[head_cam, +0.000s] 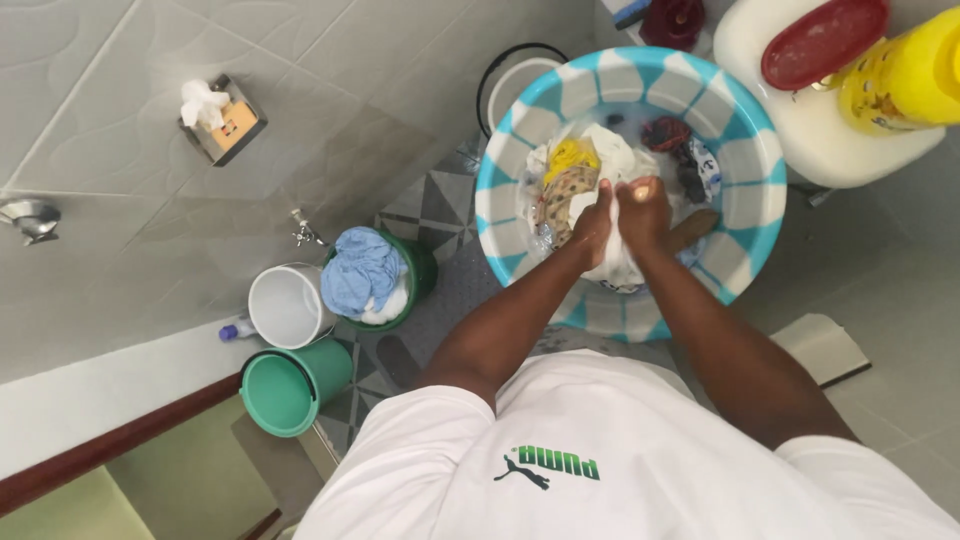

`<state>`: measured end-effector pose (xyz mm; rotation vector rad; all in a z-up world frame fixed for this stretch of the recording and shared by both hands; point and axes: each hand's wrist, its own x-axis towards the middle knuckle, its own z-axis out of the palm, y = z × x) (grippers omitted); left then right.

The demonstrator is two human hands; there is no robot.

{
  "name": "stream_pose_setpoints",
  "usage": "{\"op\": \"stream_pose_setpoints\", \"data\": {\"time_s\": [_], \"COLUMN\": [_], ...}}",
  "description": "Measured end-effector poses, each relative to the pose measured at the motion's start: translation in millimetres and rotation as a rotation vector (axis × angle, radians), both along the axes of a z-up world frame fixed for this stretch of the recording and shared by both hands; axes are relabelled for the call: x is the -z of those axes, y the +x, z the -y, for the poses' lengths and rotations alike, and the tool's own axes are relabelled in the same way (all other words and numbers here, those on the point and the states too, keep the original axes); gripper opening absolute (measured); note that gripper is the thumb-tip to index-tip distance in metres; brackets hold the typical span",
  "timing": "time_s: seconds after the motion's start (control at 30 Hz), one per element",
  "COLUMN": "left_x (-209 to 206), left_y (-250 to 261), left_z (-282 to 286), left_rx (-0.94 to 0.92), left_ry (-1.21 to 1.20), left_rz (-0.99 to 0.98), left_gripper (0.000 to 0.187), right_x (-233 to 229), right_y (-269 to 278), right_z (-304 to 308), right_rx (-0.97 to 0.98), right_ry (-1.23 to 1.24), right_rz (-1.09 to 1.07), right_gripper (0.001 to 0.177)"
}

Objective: The person washes clothes by hand in a blue and white basin. They add detergent from a yellow container, then scrub and agitate the garments with both hands, focusing on a white cloth with a bar of soap.

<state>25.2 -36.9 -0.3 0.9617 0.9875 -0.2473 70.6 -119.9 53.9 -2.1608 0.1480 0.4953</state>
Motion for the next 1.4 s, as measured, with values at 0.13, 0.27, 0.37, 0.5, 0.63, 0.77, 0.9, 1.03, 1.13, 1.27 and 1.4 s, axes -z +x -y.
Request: {"op": "stream_pose_setpoints", "data": {"time_s": [0.13, 0.27, 0.37, 0.5, 0.63, 0.77, 0.9, 1.03, 1.13, 1.27, 1.4], "left_x": [-36, -76, -107, -106, -26, 9, -25, -45, -29, -14, 6], "left_y": [-9, -13, -15, -34, -51, -56, -20, 15, 21, 17, 10], "left_z": [-9, -6, -7, -33, -25, -32, -62, -47, -20, 23, 16], "left_rx": [0.26, 0.518, 0.696, 0.63, 0.647, 0.329, 0.179, 0.271, 0.19, 0.084, 0.022], "left_ry": [0.178, 0.471, 0.764, 0.849, 0.715, 0.187, -0.447, -0.417, -0.32, -0.199, -0.16], "left_rz": [0.128, 0.4, 0.521, 0.589, 0.592, 0.473, 0.304, 0.173, 0.219, 0.214, 0.024], "left_gripper": [0.087, 0.074, 0.065, 0.067, 0.062, 0.072, 0.082, 0.09, 0.09, 0.08, 0.08], "right_x": [20, 52, 36, 0, -34, -81, -148, -183, -152, -85, -57], "right_y": [-38, 53, 89, 73, 44, 20, -10, -24, -2, 34, -24], "right_z": [1, 30, 35, 42, 20, 11, 0, 3, 20, 15, 26], "right_rx": [0.023, 0.088, -0.014, -0.394, -0.376, -0.279, -0.279, -0.583, -0.332, -0.054, -0.302], "right_ry": [0.613, 0.941, 0.649, 0.212, 0.079, 0.22, 0.26, 0.057, 0.284, 0.104, -0.067], "right_rz": [0.391, -0.504, -0.986, -0.712, -0.38, -0.171, -0.187, -0.059, -0.087, 0.034, 0.727], "right_gripper": [0.034, 0.044, 0.075, 0.046, 0.033, 0.033, 0.031, 0.033, 0.025, 0.018, 0.022]}}
